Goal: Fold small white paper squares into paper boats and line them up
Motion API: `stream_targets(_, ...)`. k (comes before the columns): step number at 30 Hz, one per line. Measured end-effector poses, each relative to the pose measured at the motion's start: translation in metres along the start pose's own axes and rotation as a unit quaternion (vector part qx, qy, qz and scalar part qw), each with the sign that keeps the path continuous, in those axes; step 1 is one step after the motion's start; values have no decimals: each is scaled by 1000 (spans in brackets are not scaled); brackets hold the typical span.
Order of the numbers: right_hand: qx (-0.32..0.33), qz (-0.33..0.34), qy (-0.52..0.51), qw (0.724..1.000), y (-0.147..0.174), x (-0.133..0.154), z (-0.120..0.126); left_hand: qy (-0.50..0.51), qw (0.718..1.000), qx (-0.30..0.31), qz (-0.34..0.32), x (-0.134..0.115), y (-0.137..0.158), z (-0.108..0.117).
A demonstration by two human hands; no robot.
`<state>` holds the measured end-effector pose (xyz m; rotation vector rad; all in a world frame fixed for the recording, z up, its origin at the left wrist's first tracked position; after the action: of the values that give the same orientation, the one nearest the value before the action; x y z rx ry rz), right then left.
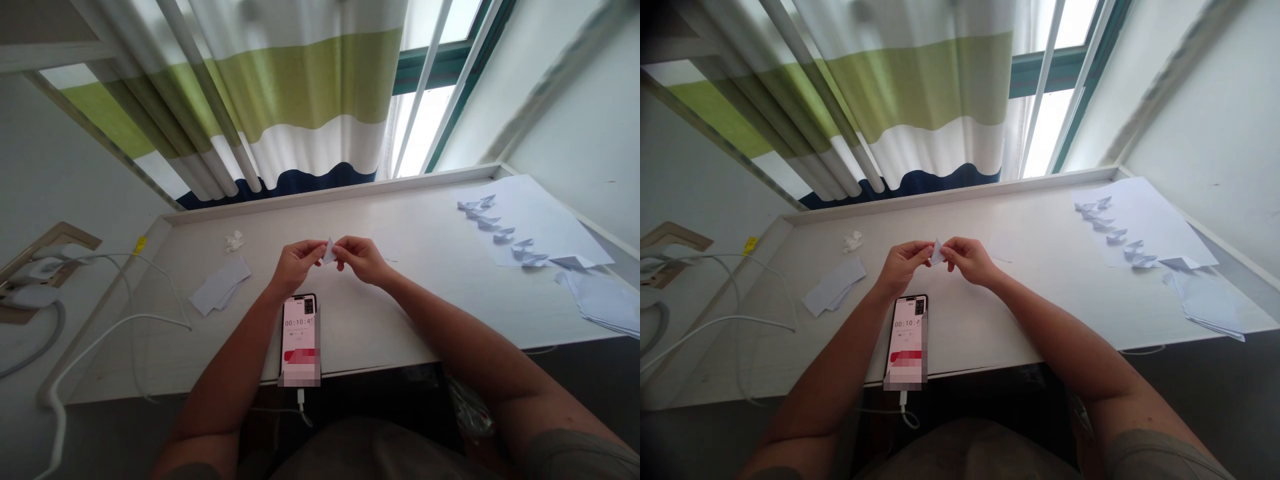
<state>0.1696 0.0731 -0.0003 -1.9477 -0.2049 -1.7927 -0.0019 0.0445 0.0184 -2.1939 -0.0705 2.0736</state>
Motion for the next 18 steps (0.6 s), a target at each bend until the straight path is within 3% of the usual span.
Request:
stream_targets(9, 13, -64, -60, 996, 1, -1, -2, 39, 996, 68, 33, 11, -3, -1)
stream_targets(18, -5, -48, -60, 997, 2, -3, -5, 51, 995, 78, 29, 9, -3, -1)
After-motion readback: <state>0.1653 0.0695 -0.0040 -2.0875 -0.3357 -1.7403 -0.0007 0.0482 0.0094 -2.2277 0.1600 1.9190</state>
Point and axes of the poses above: each hand's wrist, its own y-axis away from the middle knuckle, its own z-axis out of the back of the hand, x = y × z, the point moved 4 cm from there along -y, towards the middle knuckle, and after that the axes turned 1 degree about y, right-handed, at the moved point
